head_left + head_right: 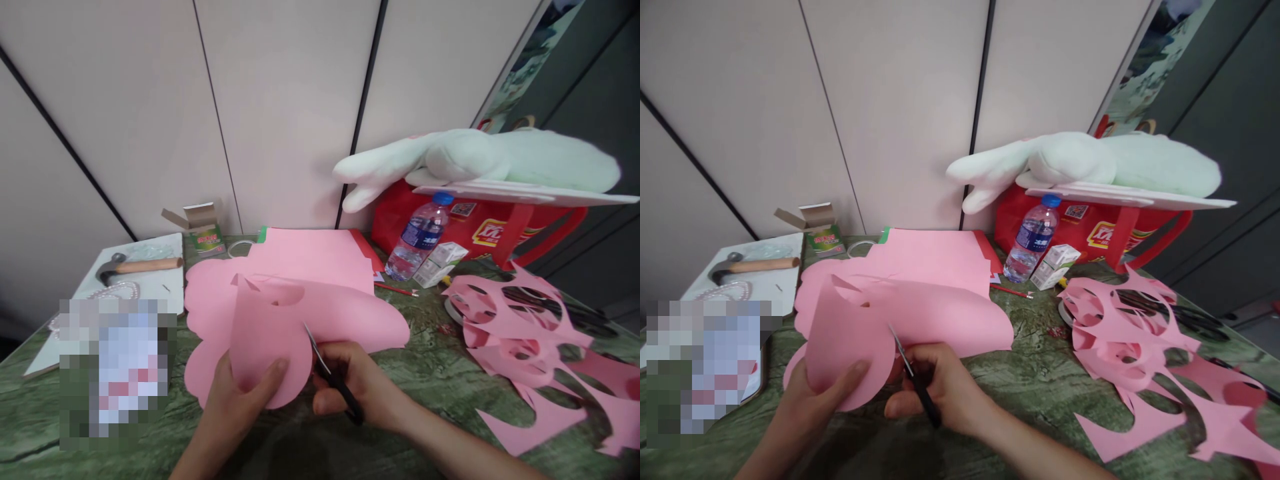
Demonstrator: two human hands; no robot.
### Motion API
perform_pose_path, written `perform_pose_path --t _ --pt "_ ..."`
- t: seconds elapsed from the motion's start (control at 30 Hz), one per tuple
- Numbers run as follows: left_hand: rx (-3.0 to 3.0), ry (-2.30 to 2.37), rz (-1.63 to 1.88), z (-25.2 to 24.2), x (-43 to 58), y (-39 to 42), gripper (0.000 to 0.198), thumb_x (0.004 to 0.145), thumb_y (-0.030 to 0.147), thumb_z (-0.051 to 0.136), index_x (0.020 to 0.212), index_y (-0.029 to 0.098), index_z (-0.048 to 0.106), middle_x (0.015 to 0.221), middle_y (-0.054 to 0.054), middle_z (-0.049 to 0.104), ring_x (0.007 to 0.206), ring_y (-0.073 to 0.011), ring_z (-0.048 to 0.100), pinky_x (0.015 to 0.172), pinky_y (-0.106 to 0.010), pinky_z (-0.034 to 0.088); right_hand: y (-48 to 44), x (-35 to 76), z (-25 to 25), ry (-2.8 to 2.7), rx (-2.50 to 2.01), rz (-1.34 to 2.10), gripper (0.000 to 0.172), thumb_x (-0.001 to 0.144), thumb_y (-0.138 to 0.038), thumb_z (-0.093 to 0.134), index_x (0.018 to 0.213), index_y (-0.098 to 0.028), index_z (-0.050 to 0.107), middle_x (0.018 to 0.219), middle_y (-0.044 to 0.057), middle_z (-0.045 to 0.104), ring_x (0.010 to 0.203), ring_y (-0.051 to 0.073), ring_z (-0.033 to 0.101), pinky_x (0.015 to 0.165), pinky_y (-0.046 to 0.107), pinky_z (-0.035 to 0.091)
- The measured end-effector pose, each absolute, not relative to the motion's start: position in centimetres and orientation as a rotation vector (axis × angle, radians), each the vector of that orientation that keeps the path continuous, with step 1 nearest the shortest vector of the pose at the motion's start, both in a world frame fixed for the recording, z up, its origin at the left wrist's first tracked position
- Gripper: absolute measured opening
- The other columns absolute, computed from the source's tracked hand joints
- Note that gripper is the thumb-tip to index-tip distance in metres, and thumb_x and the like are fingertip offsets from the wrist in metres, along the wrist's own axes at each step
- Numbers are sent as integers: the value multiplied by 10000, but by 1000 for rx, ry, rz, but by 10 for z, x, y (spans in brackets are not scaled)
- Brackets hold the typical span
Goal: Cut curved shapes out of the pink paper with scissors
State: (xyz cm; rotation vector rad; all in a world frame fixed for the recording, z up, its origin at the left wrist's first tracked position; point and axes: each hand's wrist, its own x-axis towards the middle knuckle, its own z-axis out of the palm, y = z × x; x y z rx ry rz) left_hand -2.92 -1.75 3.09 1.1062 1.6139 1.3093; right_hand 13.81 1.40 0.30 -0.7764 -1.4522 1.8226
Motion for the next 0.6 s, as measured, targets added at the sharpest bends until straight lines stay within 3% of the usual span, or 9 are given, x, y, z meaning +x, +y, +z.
perform_pose_path --t 0.6 --pt "1131 1634 1367 30 -31 -15 313 571 406 724 747 173 611 683 -29 704 653 -230 663 544 -284 522 13 139 4 -1449 -767 1837 445 560 -491 816 639 -151 540 524 -74 389 474 59 301 449 202 281"
